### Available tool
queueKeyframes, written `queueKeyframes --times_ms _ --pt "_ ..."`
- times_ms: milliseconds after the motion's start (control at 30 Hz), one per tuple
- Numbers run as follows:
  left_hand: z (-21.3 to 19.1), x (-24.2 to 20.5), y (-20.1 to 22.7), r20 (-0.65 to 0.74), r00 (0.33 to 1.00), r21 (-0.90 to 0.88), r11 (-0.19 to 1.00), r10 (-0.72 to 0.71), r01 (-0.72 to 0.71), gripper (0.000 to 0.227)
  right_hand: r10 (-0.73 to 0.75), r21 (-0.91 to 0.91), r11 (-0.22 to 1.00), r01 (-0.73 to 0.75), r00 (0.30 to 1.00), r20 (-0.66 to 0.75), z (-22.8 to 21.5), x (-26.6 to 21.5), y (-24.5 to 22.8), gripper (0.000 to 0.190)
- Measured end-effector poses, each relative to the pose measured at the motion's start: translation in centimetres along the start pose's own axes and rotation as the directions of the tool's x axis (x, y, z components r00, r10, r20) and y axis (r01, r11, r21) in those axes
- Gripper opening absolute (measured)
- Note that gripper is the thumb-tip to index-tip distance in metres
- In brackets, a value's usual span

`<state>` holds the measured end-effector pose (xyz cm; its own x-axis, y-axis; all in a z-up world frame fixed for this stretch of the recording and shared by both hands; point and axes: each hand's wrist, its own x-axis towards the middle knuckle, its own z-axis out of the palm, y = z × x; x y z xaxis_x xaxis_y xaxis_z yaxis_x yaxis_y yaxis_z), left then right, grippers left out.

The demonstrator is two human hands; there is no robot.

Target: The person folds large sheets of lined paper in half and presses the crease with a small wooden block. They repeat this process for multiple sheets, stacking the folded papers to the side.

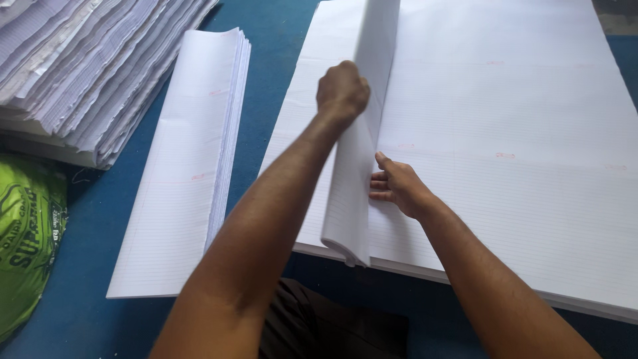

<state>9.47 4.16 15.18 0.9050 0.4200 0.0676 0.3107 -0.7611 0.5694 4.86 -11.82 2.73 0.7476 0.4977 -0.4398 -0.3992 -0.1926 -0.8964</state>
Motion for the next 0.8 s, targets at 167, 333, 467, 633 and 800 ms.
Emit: queueKeyframes --times_ms 167,333,467,633,800 --pt "-0.6 1.8 -6.4 -0.045 0.996 -0.198 0.978 -0.081 0.07 0.021 0.011 -0.053 0.998 -0.013 0.999 -0.049 0.9 0.1 -0.3 0.077" --pt "0.0 2.2 -12.2 -0.02 0.989 -0.328 0.935 -0.148 0.133 0.029 -0.043 -0.238 0.971 0.019 0.994 -0.096 1.4 0.6 0.1 0.068" --pt "1.4 3.2 -15.8 0.055 0.985 -0.4 0.901 -0.162 0.17 0.03 -0.048 -0.359 0.933 -0.01 0.987 -0.152 1.4 1.8 0.5 0.064" --pt "3.7 4.2 -20.0 0.048 0.984 -0.33 0.927 -0.172 0.178 0.034 -0.056 -0.39 0.92 -0.032 0.976 -0.212 1.9 2.1 0.6 0.056" --pt "6.1 2.1 -21.6 0.062 0.956 -0.152 0.944 -0.288 0.294 0.053 -0.048 -0.526 0.842 -0.119 0.955 -0.293 3.2 1.9 -0.1 0.053"
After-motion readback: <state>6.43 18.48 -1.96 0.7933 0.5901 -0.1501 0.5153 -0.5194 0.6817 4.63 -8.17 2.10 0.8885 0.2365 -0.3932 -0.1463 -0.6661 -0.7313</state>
